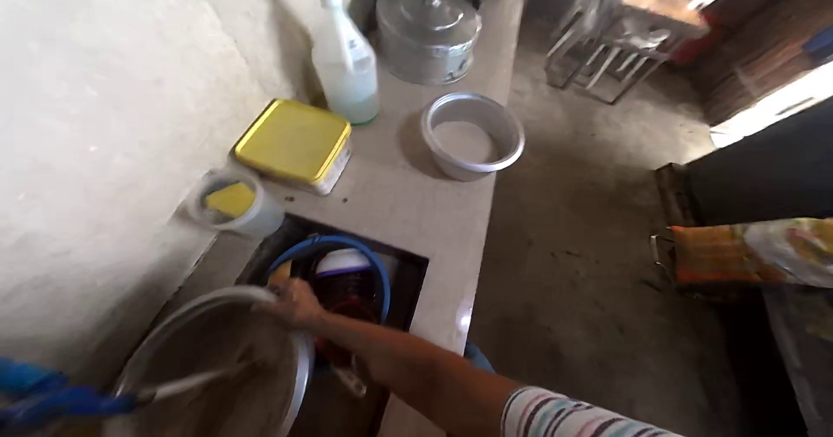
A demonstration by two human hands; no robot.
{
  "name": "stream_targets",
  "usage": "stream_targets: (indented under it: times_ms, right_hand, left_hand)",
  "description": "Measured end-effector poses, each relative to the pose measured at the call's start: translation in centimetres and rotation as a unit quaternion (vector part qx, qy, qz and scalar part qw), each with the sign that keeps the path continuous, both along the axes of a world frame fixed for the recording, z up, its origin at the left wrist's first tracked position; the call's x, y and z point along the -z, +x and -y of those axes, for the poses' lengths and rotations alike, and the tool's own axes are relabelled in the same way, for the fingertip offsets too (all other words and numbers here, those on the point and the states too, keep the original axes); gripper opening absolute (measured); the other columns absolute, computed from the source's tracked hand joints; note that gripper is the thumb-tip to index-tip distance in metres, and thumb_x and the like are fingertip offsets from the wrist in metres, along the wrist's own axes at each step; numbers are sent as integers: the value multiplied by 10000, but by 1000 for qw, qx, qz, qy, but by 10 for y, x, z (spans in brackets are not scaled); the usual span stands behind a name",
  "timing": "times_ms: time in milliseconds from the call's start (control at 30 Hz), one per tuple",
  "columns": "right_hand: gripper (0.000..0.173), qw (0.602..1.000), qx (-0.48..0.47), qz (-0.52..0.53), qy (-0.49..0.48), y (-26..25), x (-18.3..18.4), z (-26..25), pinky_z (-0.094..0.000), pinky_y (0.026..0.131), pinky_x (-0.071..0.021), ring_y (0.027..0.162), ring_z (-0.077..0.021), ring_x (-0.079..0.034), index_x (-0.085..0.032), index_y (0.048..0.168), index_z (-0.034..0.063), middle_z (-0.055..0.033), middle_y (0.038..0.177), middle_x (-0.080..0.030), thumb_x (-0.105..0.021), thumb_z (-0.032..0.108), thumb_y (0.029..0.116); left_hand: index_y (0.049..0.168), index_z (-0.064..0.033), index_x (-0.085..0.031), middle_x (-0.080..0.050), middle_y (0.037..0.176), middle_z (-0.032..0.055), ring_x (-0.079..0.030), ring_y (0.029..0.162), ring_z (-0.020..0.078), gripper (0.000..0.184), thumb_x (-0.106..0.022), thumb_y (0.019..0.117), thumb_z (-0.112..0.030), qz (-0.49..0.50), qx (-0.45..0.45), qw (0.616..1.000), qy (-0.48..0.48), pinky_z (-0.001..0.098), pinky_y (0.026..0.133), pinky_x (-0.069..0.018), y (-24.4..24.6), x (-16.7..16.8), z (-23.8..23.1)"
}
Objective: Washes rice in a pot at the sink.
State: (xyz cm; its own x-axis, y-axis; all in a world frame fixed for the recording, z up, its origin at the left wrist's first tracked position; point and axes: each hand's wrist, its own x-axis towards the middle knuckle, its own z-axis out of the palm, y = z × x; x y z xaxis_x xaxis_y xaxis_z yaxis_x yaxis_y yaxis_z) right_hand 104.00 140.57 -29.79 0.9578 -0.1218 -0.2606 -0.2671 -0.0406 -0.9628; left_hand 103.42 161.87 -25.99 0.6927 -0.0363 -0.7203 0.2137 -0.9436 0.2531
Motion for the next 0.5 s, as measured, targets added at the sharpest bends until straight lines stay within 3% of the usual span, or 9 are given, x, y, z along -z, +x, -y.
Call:
stream_targets:
  times_ms: [67,167,200,267,367,400,467,500]
  right_hand:
    - [308,1000,-6,-12,-7,2,12,-2,-527,917,-533,985,-396,-673,-663,1163,-119,-305,1049,-687,-724,72,929]
    - [339,999,-29,-5,-16,3,42,-12,-537,863,-553,933,-361,-684,-667,1177,-69,-256,1020,-700,-736,160,938]
    - [339,999,-35,-5,-27,3,47,-15,-529,850,-565,918,-339,-692,-672,1182,-44,-232,1011,-707,-735,183,938]
    - [325,998,-50,-11,-47,4,49,-19,-509,845,-568,904,-303,-692,-674,1180,-22,-202,1003,-708,-720,203,951]
    - [312,998,-44,-16,-49,6,43,-19,-477,830,-574,868,-262,-694,-678,1152,-20,-172,973,-709,-719,200,935]
    - [312,998,-42,-14,-47,6,42,-18,-468,833,-567,867,-252,-690,-675,1165,-18,-168,979,-708,-713,191,937]
    - [296,999,-33,2,-41,6,48,-19,-437,804,-569,834,-214,-683,-675,1158,-5,-142,958,-706,-712,180,928]
    - [290,999,-31,8,-39,6,51,-20,-428,804,-569,834,-208,-682,-677,1151,0,-135,954,-704,-716,173,922]
  left_hand:
    - [1449,62,-484,-522,1452,276,-510,1346,371,447,-474,1099,-216,-20,-28,998,-49,502,1144,-380,-16,11,0]
    - [1337,14,-572,-655,1175,160,-634,1002,180,325,-548,1058,-150,19,-78,977,-197,352,903,-539,-30,34,32]
    - [1294,22,-599,-669,1118,154,-638,954,172,292,-573,1041,-121,39,-74,971,-226,358,872,-546,-24,46,40]
    - [1320,47,-591,-666,1188,221,-651,1072,282,320,-588,1023,-71,79,2,973,-218,459,974,-522,3,69,47]
    - [1298,20,-632,-663,1230,248,-643,1136,390,343,-625,1005,-159,127,143,977,-91,561,1001,-493,41,83,39]
    - [1332,24,-615,-633,1308,266,-609,1219,416,359,-584,1028,-166,107,136,984,-41,573,1054,-453,44,75,31]
    - [1527,46,-384,-393,1582,253,-369,1481,378,466,-408,1117,-175,-33,67,997,30,491,1220,-268,43,39,9]
    - [1388,115,-534,-540,1420,328,-504,1353,449,419,-491,1079,-164,122,0,992,-28,525,1164,-348,20,59,-14]
